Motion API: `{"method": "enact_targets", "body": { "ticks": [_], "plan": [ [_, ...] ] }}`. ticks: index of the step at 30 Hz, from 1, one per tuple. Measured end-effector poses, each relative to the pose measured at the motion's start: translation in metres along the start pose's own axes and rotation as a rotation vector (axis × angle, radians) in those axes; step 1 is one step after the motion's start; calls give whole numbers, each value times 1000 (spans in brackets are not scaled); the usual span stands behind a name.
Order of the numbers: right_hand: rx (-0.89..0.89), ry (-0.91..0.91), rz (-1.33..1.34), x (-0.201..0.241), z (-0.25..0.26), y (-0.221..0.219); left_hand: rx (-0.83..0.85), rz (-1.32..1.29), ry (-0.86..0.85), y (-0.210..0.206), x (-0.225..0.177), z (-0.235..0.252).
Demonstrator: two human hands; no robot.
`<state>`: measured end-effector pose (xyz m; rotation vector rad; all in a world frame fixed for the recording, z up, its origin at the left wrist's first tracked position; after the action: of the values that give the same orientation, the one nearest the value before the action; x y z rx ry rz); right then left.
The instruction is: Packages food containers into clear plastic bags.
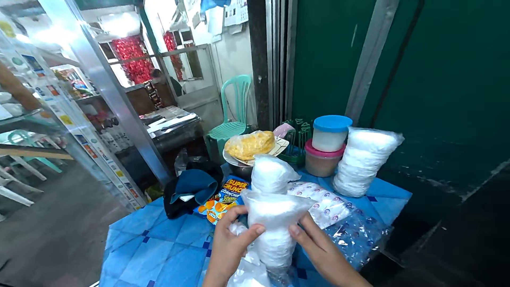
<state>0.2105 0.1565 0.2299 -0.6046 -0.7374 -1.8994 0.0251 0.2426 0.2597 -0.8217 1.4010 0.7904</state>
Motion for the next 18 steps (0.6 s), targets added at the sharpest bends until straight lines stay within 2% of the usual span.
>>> {"method": "enact_targets", "body": {
  "ticks": [4, 7, 18],
  "plan": [
    [-34, -43, 71, 6, 6, -4, -36, -38, 40, 1, 19, -8],
    [-83, -66, 66, 2, 4, -8, -52, -35, 28, 1, 20, -12],
    [-77, -48, 89, -2, -3, -14, -124, -22, -26, -3, 23, -18]
  ]
}}
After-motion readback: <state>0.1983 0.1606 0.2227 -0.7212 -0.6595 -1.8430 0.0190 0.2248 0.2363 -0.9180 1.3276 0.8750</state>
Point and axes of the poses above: each hand's wrist, its own z-axis towards the middle knuckle, its own y-axis out of the back of the hand, x = y × z, the point moved 7 cm from there along z, towards the middle knuckle, and after that the axes turned 15 degrees about y, right-handed, at the moved point
